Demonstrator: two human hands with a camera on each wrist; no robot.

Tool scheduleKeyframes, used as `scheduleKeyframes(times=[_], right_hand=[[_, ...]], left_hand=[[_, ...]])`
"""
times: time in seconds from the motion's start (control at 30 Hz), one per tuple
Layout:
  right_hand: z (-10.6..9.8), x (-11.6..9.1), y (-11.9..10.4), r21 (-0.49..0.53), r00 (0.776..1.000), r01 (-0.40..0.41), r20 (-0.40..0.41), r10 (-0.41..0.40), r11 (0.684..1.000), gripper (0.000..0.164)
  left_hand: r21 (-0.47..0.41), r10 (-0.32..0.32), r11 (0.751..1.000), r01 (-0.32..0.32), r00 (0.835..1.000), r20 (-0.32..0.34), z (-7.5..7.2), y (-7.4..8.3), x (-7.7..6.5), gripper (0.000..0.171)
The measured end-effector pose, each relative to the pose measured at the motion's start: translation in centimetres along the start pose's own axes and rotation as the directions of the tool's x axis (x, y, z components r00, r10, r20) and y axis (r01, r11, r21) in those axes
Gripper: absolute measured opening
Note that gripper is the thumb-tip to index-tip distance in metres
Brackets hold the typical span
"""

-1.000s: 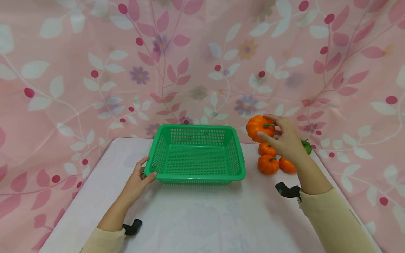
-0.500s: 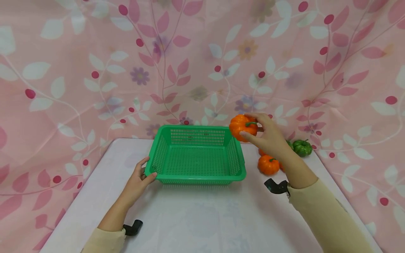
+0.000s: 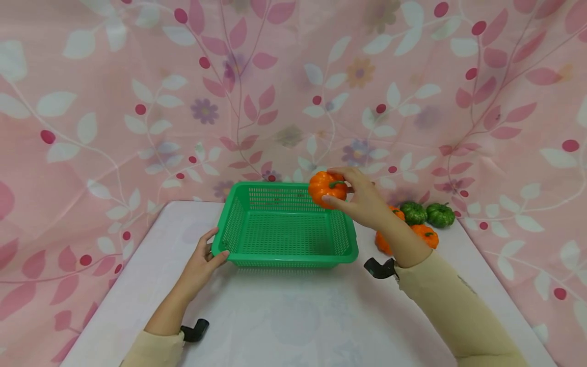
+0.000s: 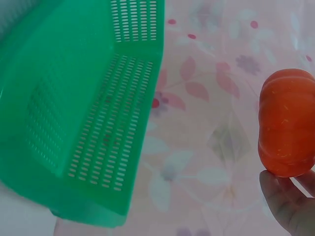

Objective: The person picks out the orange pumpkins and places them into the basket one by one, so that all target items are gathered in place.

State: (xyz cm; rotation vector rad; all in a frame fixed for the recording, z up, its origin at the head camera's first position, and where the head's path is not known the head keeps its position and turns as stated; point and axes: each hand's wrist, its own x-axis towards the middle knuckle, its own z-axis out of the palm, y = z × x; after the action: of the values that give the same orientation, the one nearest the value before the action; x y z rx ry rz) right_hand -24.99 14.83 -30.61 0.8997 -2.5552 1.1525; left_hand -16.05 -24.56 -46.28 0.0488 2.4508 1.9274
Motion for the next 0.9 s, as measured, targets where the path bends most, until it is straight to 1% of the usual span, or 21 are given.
scheduleKeyframes(times=[0.23,0.43,0.63,0.83,0.9], right_hand=[[1.3,1.0,-0.7,0.006,0.999,-0.001,0.044,0.001,1.000,0.059],[2.8,1.8,-1.0,0.011,0.996,0.008,0.087,-0.009,1.000,0.062],[4.0,2.8,-1.3,-0.032,0.992,0.016,0.126,-0.012,0.999,0.064],[5.1,3.9,-1.8,0.001,0.984,0.018,0.180,-0.018,1.000,0.062],[5.6,4.4,-1.8,-0.002,0.980,0.022,0.196,-0.021,1.000,0.061]], left_hand=[[-0.011,0.000,1.000,0.000,1.000,0.003,0.0,0.0,-0.1,0.078],[-0.004,-0.007,1.000,0.007,1.000,-0.005,0.1,0.0,-0.1,0.078],[-0.008,-0.010,1.000,0.010,1.000,-0.007,0.1,0.0,-0.1,0.078],[-0.012,-0.001,1.000,0.001,1.000,-0.003,0.1,0.0,-0.1,0.078],[-0.010,-0.002,1.000,0.002,1.000,-0.004,0.1,0.0,-0.1,0.078]])
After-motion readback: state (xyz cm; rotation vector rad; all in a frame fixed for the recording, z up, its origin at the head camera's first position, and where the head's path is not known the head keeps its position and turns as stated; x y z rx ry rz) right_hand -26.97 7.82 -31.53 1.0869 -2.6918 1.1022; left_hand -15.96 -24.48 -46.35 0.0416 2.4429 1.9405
